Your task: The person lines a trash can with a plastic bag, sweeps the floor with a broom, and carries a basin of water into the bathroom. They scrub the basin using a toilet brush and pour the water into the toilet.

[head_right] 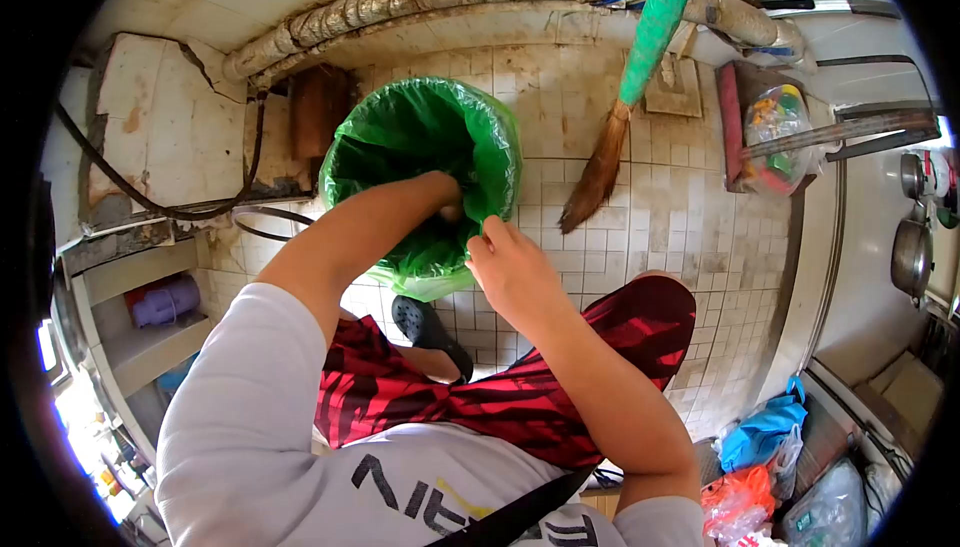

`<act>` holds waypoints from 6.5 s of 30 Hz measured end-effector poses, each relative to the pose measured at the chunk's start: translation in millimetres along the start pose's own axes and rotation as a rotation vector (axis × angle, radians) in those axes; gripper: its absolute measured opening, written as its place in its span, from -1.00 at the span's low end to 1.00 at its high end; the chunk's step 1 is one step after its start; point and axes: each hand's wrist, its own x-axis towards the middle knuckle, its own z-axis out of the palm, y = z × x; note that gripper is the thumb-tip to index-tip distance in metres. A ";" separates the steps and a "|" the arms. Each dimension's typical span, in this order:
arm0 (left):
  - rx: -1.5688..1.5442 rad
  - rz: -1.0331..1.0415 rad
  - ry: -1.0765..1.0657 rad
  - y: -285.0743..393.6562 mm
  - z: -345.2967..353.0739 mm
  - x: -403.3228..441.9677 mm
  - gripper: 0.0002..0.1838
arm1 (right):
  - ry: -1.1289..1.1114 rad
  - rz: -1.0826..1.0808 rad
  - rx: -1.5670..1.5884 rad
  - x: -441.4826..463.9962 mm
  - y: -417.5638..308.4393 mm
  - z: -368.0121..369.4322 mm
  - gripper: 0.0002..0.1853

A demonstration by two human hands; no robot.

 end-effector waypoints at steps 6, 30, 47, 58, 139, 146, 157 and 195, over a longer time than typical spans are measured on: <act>-0.179 0.234 0.364 -3.9 8.7 34.9 -0.55 | -0.020 0.010 0.003 2.7 -0.5 -2.0 -0.72; -0.457 0.072 0.732 -22.5 -17.0 59.8 -0.49 | -0.073 0.006 0.010 4.0 0.5 -4.7 -0.74; -0.604 0.011 0.833 -57.5 3.1 85.2 0.00 | -0.056 0.021 -0.005 3.4 0.4 1.0 -0.73; 0.034 -0.052 0.490 -12.4 10.3 12.1 -0.47 | -0.022 0.024 0.022 1.7 1.3 1.4 -0.73; -0.439 0.202 0.633 8.2 -9.3 47.8 -0.29 | 0.154 0.122 -0.130 52.5 6.4 -31.0 -0.54; -0.238 0.187 0.650 14.3 6.8 38.8 -0.29 | 0.211 0.147 0.004 43.8 14.2 -22.6 -0.54; -0.072 0.065 1.028 -9.6 -7.3 48.5 -0.30 | 0.252 0.066 -0.065 41.9 19.8 -17.7 -0.58; -0.050 0.022 0.504 -5.7 23.2 -27.7 -0.58 | 0.197 0.102 -0.017 32.5 23.2 -24.6 -0.59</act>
